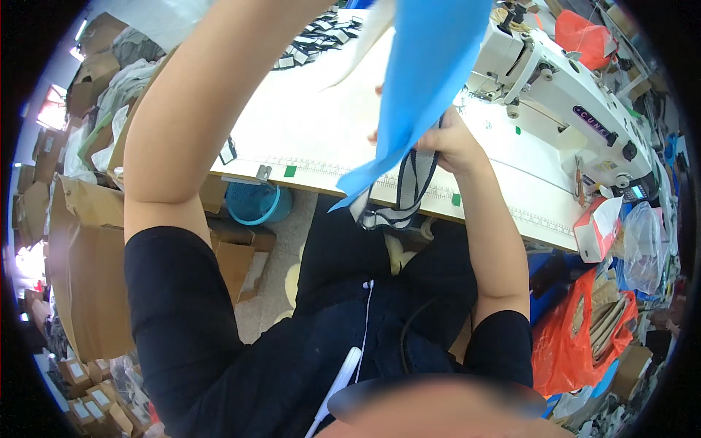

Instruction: Using an industrial sewing machine to assemble fabric and padded components for bags or straps.

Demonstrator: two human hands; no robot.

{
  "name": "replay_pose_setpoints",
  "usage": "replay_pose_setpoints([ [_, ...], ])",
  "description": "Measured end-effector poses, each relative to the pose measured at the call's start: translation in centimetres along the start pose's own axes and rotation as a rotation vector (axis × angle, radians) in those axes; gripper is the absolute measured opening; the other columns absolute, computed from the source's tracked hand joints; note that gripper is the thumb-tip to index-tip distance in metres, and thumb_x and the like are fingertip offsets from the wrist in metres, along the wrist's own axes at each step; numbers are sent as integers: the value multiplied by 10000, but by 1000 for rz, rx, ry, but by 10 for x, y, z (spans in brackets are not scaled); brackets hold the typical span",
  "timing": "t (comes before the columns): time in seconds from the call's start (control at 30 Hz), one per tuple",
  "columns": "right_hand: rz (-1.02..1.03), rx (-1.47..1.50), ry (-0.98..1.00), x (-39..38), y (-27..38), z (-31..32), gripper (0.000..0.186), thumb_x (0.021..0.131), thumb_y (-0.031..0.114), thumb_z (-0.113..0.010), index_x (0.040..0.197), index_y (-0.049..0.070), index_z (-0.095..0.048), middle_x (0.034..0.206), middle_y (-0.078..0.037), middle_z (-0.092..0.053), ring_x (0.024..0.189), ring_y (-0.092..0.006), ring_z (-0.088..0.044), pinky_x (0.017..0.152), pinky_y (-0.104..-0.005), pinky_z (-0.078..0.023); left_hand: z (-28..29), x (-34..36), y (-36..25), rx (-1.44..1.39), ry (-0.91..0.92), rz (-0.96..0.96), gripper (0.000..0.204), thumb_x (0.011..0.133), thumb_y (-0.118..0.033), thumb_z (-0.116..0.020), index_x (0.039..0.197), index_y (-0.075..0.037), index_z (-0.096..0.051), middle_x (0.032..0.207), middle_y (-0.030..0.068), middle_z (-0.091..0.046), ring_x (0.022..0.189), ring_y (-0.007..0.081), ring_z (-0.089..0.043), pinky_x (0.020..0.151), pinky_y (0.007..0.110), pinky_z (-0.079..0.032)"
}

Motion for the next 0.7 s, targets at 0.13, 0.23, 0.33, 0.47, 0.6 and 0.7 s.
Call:
replay_pose_setpoints([
  [0.13, -165, 127, 75, -41, -10, 7, 610, 630, 14, -807, 1191, -25, -569, 996, -102, -678, 903, -202, -670, 841, -360, -560, 45, -36, -19, 139, -582, -98, 314, 957, -191, -586, 1148, 57, -551, 1025, 170, -648, 886, 246, -661, 807, 365, -563],
  [0.23, -147, 17, 113, -63, 6, 7, 814, 606, 70, -848, 1322, -23, -473, 1136, -67, -621, 1001, -148, -612, 873, -305, -511, 195, 17, 8, 64, -548, -17, 285, 938, -244, -620, 1103, -13, -606, 992, 114, -668, 855, 209, -658, 782, 367, -555],
  [0.33, -247, -275, 51, -105, 28, 41, 970, 627, 117, -864, 1446, 1, -358, 1230, -53, -535, 1028, -91, -513, 887, -228, -427, 215, -55, 78, 24, -680, 121, 343, 907, -330, -656, 1131, -75, -609, 1066, 89, -660, 936, 201, -646, 850, 380, -543],
  [0.47, -295, -429, -200, -122, 65, 77, 905, 638, 61, -744, 1459, 47, -364, 1210, -52, -571, 917, -71, -547, 783, -194, -430, 250, -163, 160, -54, -847, 272, 304, 902, -343, -671, 1127, -148, -608, 1131, 33, -631, 1073, 192, -595, 919, 433, -519],
  [0.6, -500, -634, -263, -136, 71, 95, 776, 702, -92, -641, 1427, 81, -425, 959, -55, -618, 723, -75, -564, 635, -211, -486, 210, -150, 187, -36, -636, 239, 238, 922, -304, -658, 1102, -154, -612, 1053, 26, -634, 995, 185, -608, 898, 412, -508],
  [0.7, -480, -610, -295, -143, 69, 98, 770, 700, -85, -652, 1421, 76, -431, 967, -68, -626, 779, -100, -598, 687, -230, -505, 161, -117, 145, 121, -408, 146, 246, 931, -326, -649, 1099, -150, -612, 1041, 18, -630, 969, 168, -603, 873, 420, -499],
])
Point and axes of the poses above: each hand's wrist, its own x-axis towards the middle knuckle, its own z-axis out of the back of the hand, y = z × x, the point moved 9 cm from there along x, towards the middle knuckle
